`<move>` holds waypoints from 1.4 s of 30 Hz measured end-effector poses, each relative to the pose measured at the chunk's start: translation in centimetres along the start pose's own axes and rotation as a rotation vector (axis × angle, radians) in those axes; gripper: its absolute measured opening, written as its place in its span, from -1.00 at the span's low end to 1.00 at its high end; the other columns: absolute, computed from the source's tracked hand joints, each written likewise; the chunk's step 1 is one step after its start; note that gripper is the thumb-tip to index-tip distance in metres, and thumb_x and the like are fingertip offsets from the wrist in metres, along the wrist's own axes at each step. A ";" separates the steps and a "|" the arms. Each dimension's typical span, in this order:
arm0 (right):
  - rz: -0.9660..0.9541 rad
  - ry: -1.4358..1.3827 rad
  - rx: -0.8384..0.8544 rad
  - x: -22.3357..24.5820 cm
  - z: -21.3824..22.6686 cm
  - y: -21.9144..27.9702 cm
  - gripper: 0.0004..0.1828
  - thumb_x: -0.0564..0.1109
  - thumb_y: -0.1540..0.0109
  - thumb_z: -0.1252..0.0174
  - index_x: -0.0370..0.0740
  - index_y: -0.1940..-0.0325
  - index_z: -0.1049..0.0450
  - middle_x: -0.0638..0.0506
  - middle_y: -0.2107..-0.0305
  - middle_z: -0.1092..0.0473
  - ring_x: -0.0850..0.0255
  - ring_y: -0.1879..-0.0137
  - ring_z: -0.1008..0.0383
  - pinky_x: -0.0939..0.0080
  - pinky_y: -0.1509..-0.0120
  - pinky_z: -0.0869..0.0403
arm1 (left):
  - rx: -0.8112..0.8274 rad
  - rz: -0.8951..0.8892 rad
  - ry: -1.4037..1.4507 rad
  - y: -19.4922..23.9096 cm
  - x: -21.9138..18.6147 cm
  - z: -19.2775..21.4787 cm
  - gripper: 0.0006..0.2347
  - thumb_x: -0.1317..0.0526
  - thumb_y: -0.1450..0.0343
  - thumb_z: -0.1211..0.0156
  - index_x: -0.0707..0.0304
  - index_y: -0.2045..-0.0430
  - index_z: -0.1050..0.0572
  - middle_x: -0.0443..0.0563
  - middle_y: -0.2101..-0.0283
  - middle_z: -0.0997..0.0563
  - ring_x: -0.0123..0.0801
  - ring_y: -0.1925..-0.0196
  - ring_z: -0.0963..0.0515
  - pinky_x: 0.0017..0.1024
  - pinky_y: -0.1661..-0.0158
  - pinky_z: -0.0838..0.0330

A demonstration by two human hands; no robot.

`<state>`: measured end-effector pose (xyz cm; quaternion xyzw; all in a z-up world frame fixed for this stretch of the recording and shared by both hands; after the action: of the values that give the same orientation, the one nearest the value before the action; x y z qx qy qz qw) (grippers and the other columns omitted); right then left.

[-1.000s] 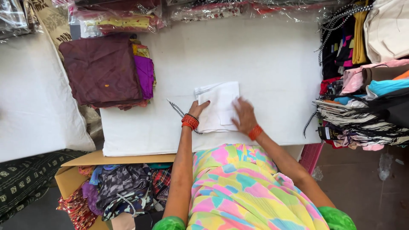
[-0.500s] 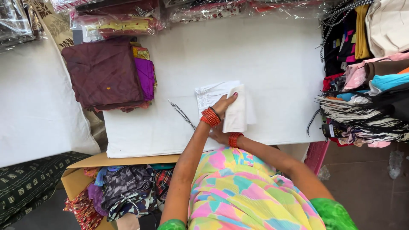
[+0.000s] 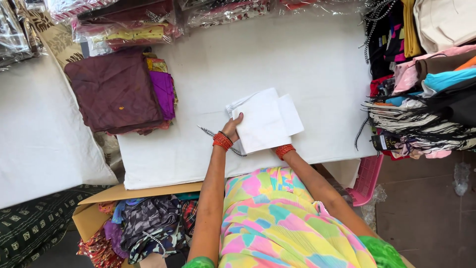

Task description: The person folds a white pair of pants, a black pair of pants, and a beige pair of pants on a white table. Each item is smoothed, folded in half, and then folded again into a compact rectangle before being placed on a stack.

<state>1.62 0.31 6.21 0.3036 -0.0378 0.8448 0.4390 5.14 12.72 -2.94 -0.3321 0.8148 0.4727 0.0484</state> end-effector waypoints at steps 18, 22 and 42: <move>0.557 0.033 -0.068 -1.3 1.9 11.5 -0.46 0.04 -0.29 -0.18 -0.25 -0.30 -0.41 -0.17 -0.16 -0.44 -0.04 -0.31 -0.43 -0.04 -0.37 -0.40 | -0.657 -0.600 -0.856 6.1 -5.3 -1.5 -0.66 0.30 -0.44 -0.22 0.39 -0.12 -0.51 0.30 0.20 -0.62 -0.18 0.25 -0.56 -0.32 0.17 -0.48; -0.273 -0.039 0.359 -12.0 0.7 13.0 -0.63 0.05 -0.33 -0.14 -0.05 -0.19 -0.49 -0.01 -0.09 -0.49 0.11 -0.25 -0.49 0.18 -0.46 -0.46 | -0.795 -0.776 -0.852 9.2 -6.3 -3.4 -0.64 0.35 -0.43 -0.12 0.38 -0.16 -0.44 0.23 -0.03 -0.58 -0.16 -0.02 -0.55 -0.31 -0.01 -0.48; -0.124 0.262 -0.144 -7.8 5.2 -2.8 -0.22 0.14 -0.39 0.13 -0.28 -0.59 0.07 -0.20 -0.54 0.12 -0.04 -0.65 0.22 -0.11 -0.67 0.20 | -0.584 -0.661 -2.075 2.3 -2.7 -6.5 -0.35 -0.20 -0.53 0.17 0.04 -0.51 0.03 -0.01 -0.58 0.10 -0.23 -0.60 0.14 0.10 -0.48 0.40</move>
<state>9.57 -5.31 5.66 0.1601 -0.0219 0.8436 0.5121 7.43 9.63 3.37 0.0233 0.1110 0.6568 0.7455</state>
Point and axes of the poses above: each hand's wrist, its own y-axis away from the middle knuckle, its own z-axis out of the back of the hand, x = y × z, the point moved 9 cm from there along -y, towards the middle knuckle
